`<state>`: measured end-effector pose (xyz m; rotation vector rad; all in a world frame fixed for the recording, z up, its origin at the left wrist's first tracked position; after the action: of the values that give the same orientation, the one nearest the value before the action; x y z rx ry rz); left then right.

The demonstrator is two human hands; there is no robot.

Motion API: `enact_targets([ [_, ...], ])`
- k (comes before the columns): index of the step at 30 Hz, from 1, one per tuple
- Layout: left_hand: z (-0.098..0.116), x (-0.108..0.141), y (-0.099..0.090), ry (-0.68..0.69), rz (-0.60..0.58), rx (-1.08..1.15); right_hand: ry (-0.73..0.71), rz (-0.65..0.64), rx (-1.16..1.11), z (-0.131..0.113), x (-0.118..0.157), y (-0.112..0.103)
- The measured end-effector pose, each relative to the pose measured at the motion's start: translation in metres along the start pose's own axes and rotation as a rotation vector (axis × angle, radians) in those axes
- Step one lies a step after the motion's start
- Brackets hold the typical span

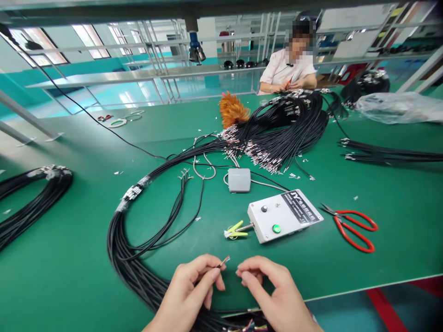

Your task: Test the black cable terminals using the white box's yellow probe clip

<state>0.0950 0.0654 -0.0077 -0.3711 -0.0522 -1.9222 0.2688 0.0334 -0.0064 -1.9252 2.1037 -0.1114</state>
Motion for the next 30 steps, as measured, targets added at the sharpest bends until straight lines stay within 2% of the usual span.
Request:
enact_targets([
  [3,0.0,-0.002,-0.001,-0.006,-0.006,0.013,0.297,-0.027,-0.331,0.005,-0.015,0.014],
  [7,0.0,0.0,-0.001,0.004,-0.011,0.006,0.472,-0.045,-0.529,0.007,-0.022,0.03],
  [12,0.001,0.0,-0.002,0.02,-0.009,0.02,0.486,-0.007,-0.559,0.011,-0.02,0.038],
  [18,-0.009,-0.002,-0.002,0.022,0.003,0.09,0.522,0.016,-0.545,0.011,-0.023,0.043],
  [25,-0.015,0.001,-0.005,-0.025,0.125,0.164,0.538,0.029,-0.543,0.01,-0.025,0.051],
  [30,-0.015,-0.002,-0.006,-0.048,0.076,0.21,0.556,-0.026,-0.524,0.008,-0.025,0.059],
])
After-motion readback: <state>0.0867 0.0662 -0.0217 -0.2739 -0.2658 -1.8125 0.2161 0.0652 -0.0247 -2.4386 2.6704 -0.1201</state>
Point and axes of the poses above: each hand's wrist, its own x-axis away from the middle knuckle, its own y-axis out of the palm, z = x × y, the point moved 4 cm from there along -x, towards the middle knuckle, and after that the axes turned 5 degrees about z, right-handed, at the moved point
